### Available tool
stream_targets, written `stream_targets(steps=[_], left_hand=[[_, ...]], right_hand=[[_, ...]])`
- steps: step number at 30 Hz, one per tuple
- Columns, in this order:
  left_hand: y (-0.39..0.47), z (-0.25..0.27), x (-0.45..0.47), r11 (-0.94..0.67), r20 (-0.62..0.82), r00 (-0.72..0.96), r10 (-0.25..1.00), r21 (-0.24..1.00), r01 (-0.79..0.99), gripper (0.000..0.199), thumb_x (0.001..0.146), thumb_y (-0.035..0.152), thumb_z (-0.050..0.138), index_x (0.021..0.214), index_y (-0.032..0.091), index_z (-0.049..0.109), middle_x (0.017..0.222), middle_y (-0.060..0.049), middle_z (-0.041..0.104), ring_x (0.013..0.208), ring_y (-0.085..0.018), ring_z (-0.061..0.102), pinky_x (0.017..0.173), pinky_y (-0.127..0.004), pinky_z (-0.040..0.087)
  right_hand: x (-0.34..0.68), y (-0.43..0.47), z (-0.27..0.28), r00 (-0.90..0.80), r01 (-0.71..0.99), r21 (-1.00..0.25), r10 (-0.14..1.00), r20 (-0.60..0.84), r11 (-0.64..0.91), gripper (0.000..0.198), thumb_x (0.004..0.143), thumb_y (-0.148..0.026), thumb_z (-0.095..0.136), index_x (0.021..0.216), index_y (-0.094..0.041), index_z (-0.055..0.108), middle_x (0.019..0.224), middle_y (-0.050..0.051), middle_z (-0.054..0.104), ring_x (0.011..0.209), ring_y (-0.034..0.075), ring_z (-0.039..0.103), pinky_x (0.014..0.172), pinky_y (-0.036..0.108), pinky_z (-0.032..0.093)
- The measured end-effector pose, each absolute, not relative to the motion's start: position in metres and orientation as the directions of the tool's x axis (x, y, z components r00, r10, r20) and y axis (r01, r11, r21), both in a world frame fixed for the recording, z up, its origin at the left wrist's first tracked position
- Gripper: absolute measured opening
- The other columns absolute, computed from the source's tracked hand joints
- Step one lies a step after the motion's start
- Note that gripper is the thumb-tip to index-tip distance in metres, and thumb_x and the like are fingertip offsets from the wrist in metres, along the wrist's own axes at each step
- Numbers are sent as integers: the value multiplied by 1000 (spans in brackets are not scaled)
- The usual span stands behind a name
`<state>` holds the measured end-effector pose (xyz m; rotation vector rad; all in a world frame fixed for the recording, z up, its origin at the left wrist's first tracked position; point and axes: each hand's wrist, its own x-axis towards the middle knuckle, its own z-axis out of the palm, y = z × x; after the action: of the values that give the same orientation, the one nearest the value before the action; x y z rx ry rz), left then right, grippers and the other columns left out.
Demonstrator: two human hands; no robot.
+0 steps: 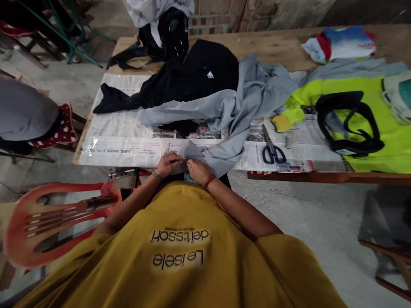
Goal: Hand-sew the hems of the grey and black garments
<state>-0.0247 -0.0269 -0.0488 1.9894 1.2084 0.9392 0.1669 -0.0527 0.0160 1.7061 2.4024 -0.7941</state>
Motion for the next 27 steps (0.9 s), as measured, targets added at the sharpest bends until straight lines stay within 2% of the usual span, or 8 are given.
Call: stream_targets(steps=[6, 15, 21, 27], left_hand=[[-27, -51, -24, -398, 277, 312, 909, 801, 447, 15, 87, 33, 65, 82, 22, 75, 77, -3, 72, 78, -18, 66, 82, -36, 55], [-27, -49, -25, -427, 296, 342, 892, 800, 422, 28, 92, 41, 60, 81, 21, 76, 77, -6, 73, 75, -18, 66, 75, -34, 54], [-26, -51, -25, -426, 279, 355, 892, 781, 456, 23, 91, 37, 62, 80, 22, 76, 76, -5, 73, 74, -17, 66, 81, -36, 53], [-31, -47, -23, -349, 223, 286, 932, 769, 536, 12, 86, 29, 66, 92, 22, 74, 92, -5, 74, 90, -19, 66, 87, -35, 52]], right_hand=[[159, -50, 17, -355, 910, -346, 861, -364, 229, 35, 104, -27, 34, 115, -13, 65, 98, 15, 74, 86, 22, 67, 69, 29, 37], [147, -50, 9, -303, 922, -343, 884, -357, 178, 35, 103, -25, 35, 119, -11, 63, 100, 18, 73, 92, 25, 70, 73, 30, 42], [143, -49, 7, -278, 923, -356, 897, -344, 149, 35, 102, -23, 34, 121, -12, 62, 101, 17, 73, 89, 25, 69, 74, 30, 44], [149, -50, -1, -281, 867, -479, 928, -245, 137, 31, 102, -23, 37, 113, -15, 64, 98, 12, 74, 86, 20, 66, 73, 27, 42]])
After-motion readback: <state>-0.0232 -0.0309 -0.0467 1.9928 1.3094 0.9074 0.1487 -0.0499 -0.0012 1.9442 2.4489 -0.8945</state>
